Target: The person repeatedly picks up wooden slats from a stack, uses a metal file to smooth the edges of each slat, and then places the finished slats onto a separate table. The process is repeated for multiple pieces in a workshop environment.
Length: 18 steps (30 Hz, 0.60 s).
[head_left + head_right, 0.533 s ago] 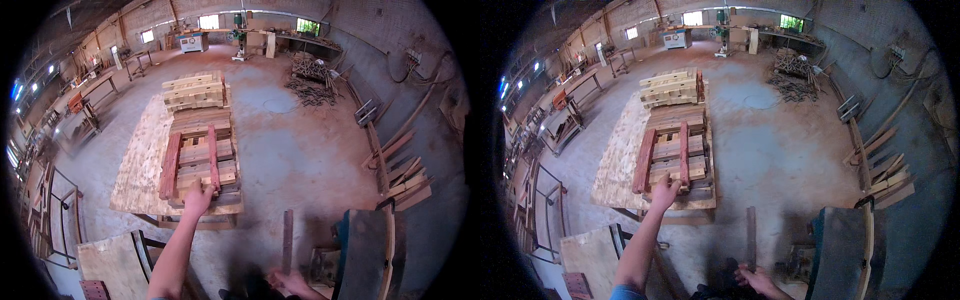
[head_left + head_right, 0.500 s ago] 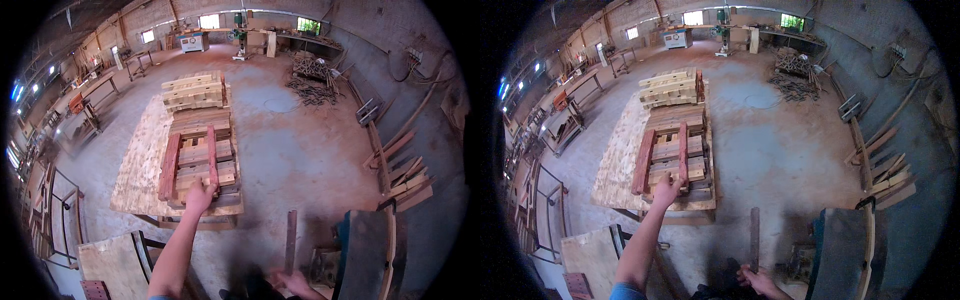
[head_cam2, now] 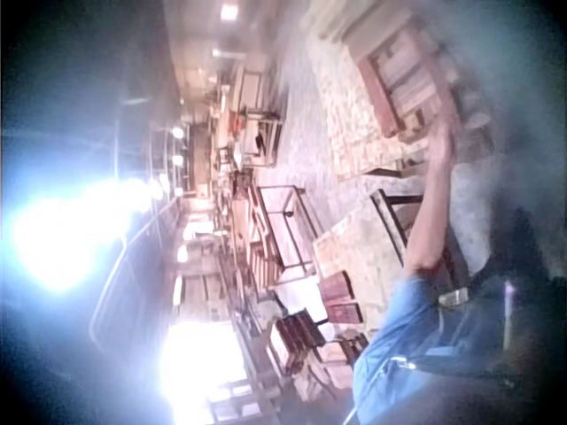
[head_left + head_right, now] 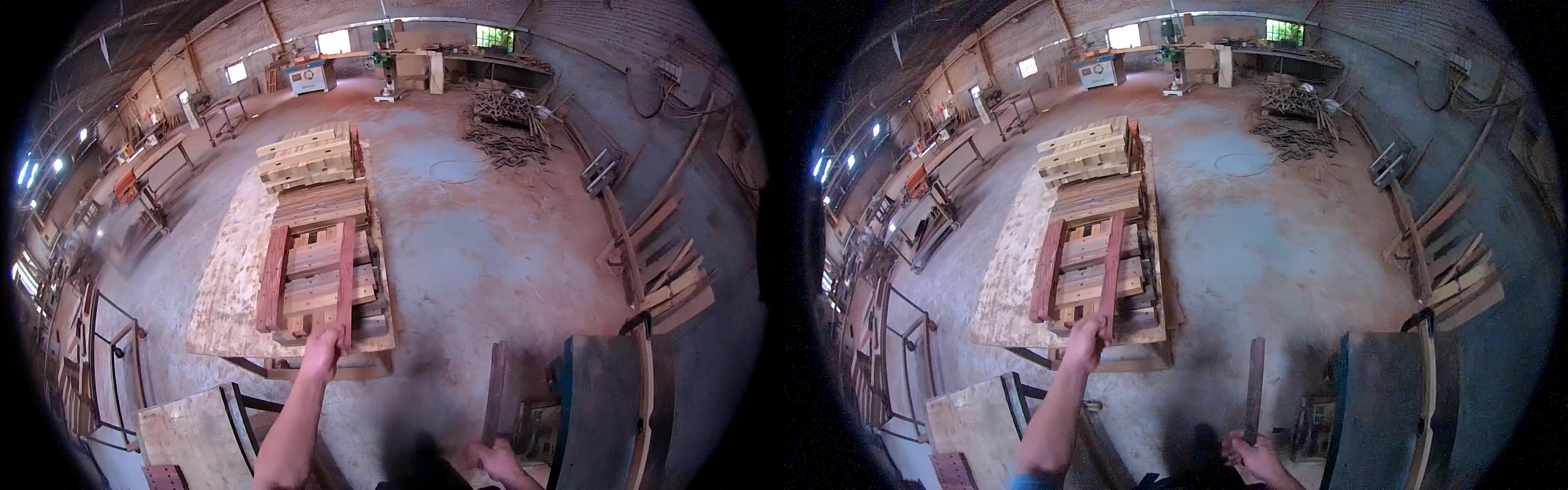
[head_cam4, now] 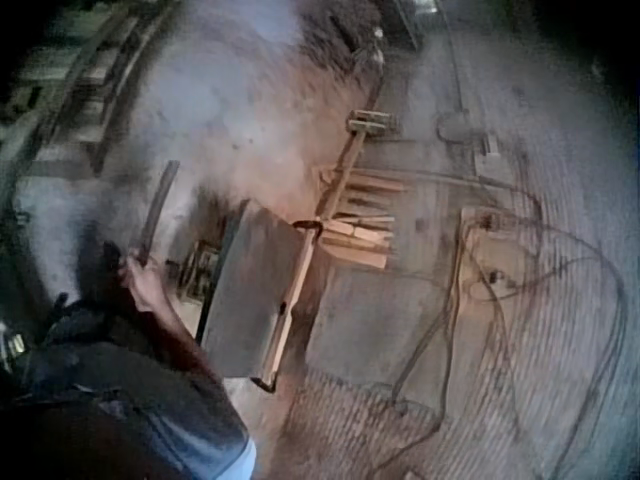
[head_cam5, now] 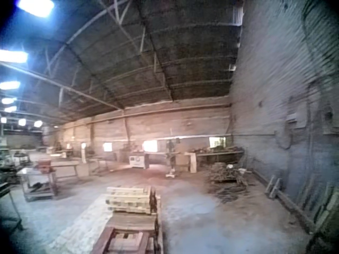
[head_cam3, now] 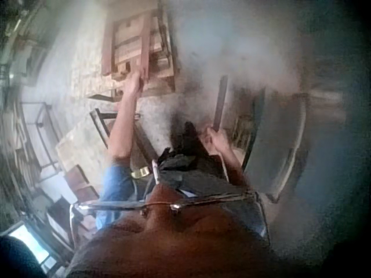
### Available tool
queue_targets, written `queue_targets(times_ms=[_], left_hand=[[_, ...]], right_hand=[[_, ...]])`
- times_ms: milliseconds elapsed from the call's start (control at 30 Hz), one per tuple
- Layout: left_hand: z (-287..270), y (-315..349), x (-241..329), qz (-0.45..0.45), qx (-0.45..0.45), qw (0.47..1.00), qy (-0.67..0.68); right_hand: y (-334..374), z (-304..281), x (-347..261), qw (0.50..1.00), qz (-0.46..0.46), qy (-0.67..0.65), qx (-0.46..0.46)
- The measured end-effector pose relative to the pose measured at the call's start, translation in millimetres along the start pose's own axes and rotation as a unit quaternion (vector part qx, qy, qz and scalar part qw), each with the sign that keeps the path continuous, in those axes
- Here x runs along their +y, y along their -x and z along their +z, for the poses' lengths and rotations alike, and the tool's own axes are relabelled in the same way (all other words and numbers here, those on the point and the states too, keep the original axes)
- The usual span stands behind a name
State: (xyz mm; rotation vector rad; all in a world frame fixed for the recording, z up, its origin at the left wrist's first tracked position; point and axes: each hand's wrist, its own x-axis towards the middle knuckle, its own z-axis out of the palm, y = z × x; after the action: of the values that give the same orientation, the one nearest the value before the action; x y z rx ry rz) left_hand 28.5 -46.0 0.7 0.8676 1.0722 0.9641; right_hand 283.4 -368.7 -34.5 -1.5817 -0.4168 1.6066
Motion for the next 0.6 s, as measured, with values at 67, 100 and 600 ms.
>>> queue_targets(times_ms=[67, 100, 600], left_hand=[[-19.6, 40.5, -14.0, 0.003, -0.074, 0.994, 0.082], [-17.2, 61.6, -20.1, 0.0, -0.097, 0.992, 0.078], [-21.2, 266.7, -61.6, -0.001, -0.318, 0.946, 0.055]], right_hand=[[20.6, 18.7, -21.7, 0.999, 0.026, 0.027, 0.022], [28.4, 18.4, -15.3, 0.999, 0.018, -0.002, 0.027], [168.8, 47.1, 100.9, 0.994, 0.033, -0.088, 0.054]])
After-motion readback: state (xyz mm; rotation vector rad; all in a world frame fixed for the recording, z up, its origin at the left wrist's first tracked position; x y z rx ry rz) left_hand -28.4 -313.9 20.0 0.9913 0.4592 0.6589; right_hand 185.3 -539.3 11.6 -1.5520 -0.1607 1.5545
